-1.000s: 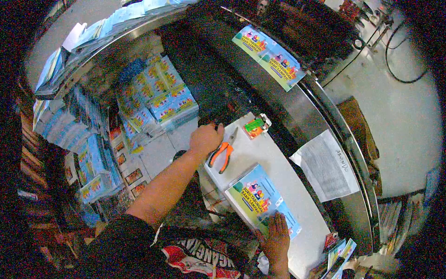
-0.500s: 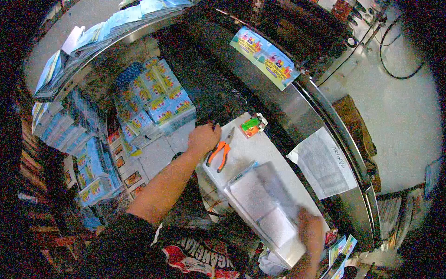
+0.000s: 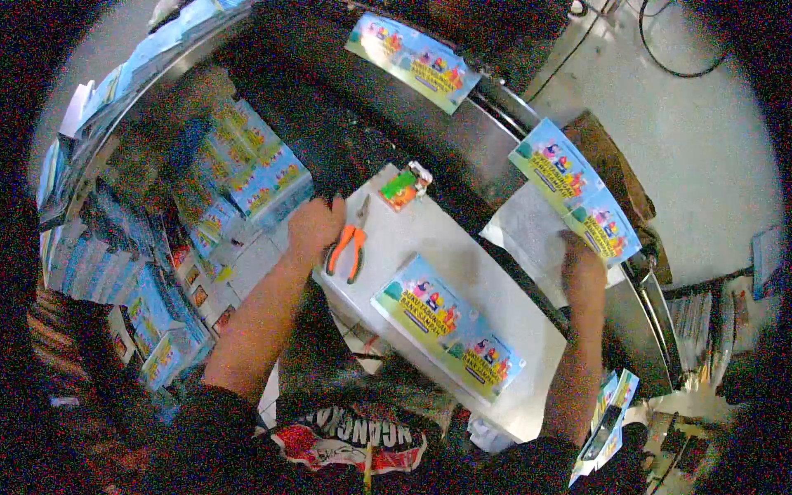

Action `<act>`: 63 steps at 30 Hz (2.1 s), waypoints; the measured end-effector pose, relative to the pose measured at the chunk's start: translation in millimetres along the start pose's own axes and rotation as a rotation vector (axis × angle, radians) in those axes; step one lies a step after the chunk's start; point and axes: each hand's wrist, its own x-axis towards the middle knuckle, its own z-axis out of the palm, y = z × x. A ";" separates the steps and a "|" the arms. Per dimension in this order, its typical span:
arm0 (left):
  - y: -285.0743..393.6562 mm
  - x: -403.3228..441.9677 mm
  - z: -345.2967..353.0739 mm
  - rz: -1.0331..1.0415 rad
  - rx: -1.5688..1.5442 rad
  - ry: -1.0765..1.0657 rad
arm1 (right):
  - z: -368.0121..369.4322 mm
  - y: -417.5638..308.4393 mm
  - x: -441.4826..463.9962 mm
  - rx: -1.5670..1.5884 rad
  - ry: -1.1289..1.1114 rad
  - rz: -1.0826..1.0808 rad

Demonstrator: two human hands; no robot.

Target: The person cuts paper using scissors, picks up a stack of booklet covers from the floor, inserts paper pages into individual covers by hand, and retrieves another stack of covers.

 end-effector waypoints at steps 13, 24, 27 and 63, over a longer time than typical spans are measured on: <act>-3.2 2.7 7.3 0.025 0.034 0.026 | 0.1 -132.2 -186.3 0.140 -0.511 -0.108; -5.9 4.3 9.3 0.060 0.027 0.041 | -9.0 -128.9 -171.4 0.283 -0.499 -0.062; -3.1 0.6 5.5 0.047 0.013 0.061 | -27.6 -121.4 -151.1 0.464 -0.581 0.102; -7.6 2.7 8.6 0.082 0.010 0.043 | 1.5 -148.1 -195.7 0.214 -0.492 -0.160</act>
